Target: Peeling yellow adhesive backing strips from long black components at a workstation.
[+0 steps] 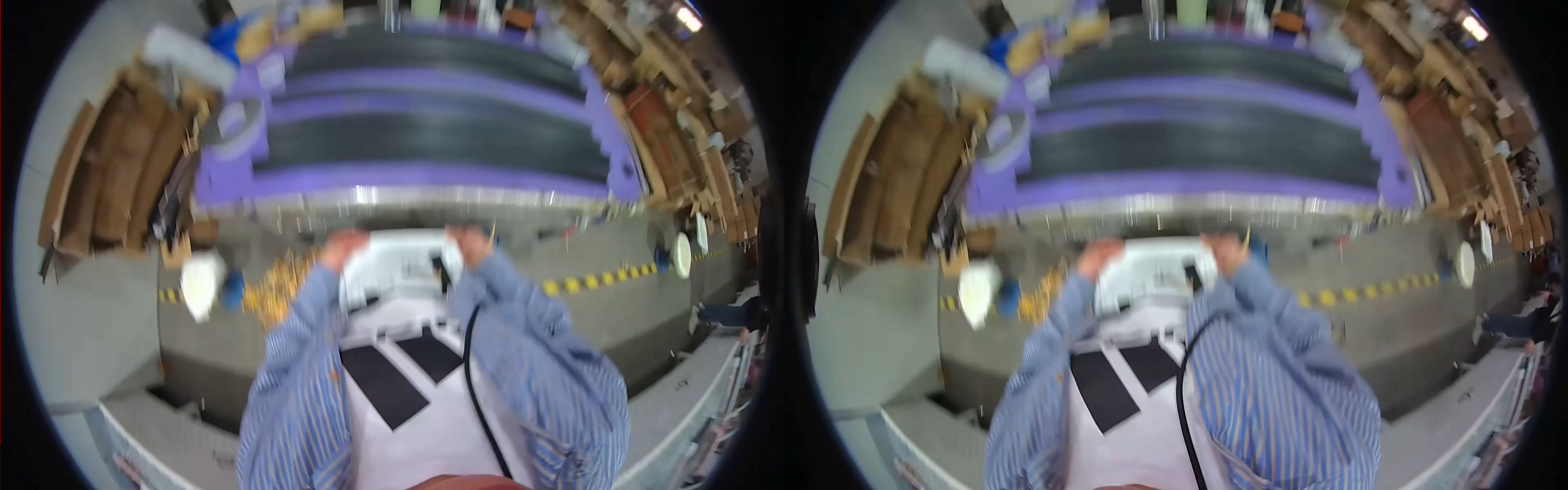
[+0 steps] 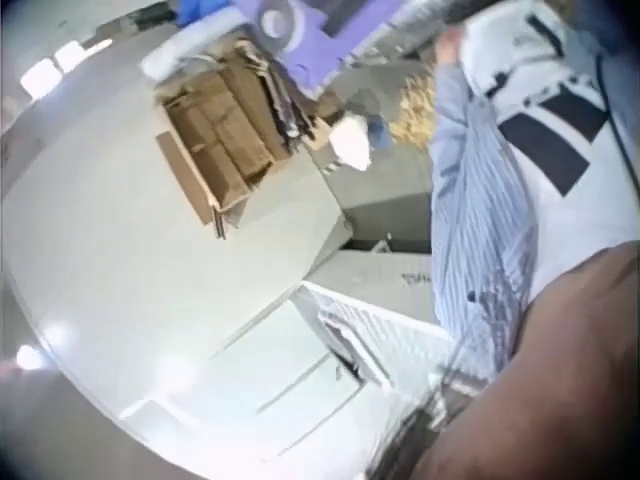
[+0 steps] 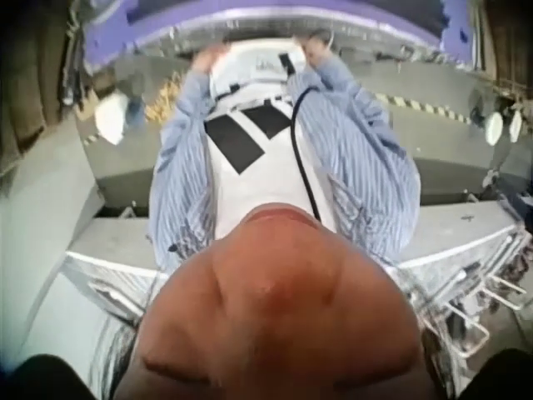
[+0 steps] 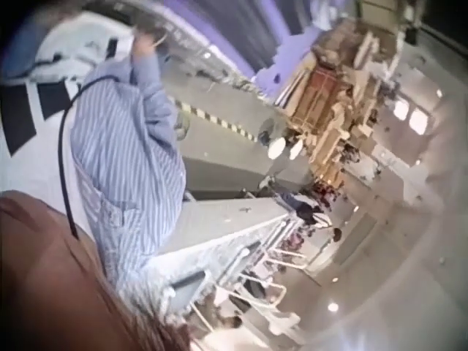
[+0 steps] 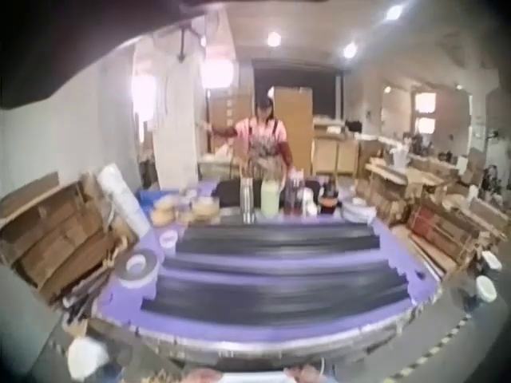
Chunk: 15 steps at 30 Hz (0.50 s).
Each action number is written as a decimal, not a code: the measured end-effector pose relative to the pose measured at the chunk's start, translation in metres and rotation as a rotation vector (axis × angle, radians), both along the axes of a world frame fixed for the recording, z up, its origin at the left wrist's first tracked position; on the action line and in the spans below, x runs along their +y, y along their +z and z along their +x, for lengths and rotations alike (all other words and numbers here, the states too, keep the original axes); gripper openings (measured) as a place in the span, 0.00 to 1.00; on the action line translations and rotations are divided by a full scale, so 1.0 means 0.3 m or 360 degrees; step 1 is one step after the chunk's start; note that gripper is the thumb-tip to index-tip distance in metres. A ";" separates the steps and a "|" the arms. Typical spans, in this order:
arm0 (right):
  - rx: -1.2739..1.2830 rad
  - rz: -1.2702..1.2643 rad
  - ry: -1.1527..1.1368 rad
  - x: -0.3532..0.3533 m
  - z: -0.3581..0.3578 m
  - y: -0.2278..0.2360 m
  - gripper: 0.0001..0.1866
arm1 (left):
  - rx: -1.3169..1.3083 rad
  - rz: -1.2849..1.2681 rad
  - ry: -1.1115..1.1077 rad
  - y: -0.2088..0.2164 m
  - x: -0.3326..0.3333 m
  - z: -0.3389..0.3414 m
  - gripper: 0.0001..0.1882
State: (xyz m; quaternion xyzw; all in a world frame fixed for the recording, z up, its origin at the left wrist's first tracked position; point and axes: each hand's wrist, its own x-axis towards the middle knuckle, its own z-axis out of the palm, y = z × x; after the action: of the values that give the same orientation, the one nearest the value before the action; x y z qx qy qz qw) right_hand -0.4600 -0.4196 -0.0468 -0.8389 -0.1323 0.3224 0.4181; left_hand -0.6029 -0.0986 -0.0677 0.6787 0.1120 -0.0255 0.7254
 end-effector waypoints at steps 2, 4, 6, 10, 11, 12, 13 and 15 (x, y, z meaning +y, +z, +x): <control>0.1182 0.1047 -0.0504 -0.001 0.024 -0.173 0.05 | 0.0242 -0.0074 -0.0007 -0.107 0.014 0.002 0.14; 0.1098 0.1074 -0.0680 0.035 -0.068 -0.119 0.07 | 0.0323 -0.0186 0.0040 -0.095 -0.019 -0.075 0.13; 0.1247 0.1007 -0.0618 -0.014 -0.082 -0.123 0.08 | 0.0510 -0.0281 0.0029 -0.065 -0.057 -0.073 0.13; 0.1351 0.0886 -0.0620 0.016 -0.065 0.001 0.10 | 0.0418 -0.0144 0.0084 -0.003 -0.044 -0.061 0.13; 0.1403 0.0822 -0.0631 0.012 -0.067 0.018 0.10 | 0.0432 -0.0190 0.0109 0.020 -0.046 -0.058 0.13; 0.1402 0.0825 -0.0653 -0.006 -0.052 -0.003 0.10 | 0.0455 -0.0238 0.0134 0.039 -0.054 -0.057 0.13; 0.1442 0.0895 -0.0522 -0.044 -0.019 -0.026 0.11 | 0.0464 -0.0244 0.0109 0.057 -0.068 -0.044 0.13; 0.1517 0.1043 -0.0259 -0.107 0.043 -0.051 0.12 | 0.0456 -0.0266 0.0014 0.106 -0.087 0.021 0.14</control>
State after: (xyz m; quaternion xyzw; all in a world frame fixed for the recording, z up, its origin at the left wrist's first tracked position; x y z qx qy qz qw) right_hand -0.4472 -0.4517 -0.0623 -0.4357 0.0425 0.5733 0.6926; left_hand -0.5967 -0.1246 -0.0357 0.6048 0.2148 -0.1280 0.7561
